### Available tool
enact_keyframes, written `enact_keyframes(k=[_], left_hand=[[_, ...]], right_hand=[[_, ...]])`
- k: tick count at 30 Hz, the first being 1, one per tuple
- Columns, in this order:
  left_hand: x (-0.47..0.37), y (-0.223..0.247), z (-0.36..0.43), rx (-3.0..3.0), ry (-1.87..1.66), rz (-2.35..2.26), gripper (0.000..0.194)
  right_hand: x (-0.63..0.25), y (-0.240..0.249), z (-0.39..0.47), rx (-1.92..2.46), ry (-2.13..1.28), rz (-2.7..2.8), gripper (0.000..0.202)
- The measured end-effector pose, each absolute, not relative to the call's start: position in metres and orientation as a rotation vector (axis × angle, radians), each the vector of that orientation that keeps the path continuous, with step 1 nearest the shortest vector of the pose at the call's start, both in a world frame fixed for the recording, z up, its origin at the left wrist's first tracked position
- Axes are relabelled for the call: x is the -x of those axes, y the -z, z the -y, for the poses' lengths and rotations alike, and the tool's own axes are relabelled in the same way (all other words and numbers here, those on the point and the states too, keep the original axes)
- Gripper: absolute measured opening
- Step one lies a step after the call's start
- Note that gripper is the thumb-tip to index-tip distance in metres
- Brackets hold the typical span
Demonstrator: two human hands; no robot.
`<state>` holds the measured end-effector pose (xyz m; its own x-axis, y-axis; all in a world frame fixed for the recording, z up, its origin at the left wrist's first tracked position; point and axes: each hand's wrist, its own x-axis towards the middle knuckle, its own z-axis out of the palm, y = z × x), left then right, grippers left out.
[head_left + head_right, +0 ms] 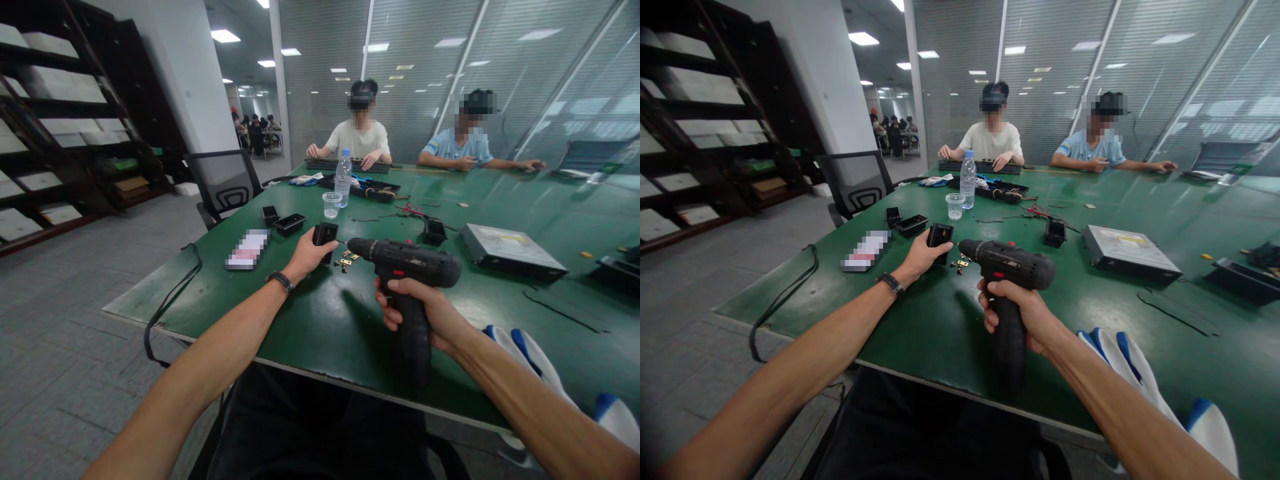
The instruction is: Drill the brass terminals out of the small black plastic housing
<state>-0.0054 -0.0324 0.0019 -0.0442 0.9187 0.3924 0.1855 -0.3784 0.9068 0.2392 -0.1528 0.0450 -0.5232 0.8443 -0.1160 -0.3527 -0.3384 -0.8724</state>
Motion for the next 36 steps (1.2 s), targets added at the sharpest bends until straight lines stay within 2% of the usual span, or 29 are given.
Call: enact_keyframes(k=[22, 36], left_hand=[[0.0025, -0.0047, 0.0357, -1.563, -1.455, -1.154, 0.040], [0.0058, -0.0028, 0.0321, -1.518, -1.480, -1.160, 0.041]], right_hand=[[-0.2427, -0.0460, 0.1565, 0.748, -1.890, 1.202, 0.016], [-0.2408, -0.0438, 0.1511, 0.722, -1.983, 1.029, 0.020]])
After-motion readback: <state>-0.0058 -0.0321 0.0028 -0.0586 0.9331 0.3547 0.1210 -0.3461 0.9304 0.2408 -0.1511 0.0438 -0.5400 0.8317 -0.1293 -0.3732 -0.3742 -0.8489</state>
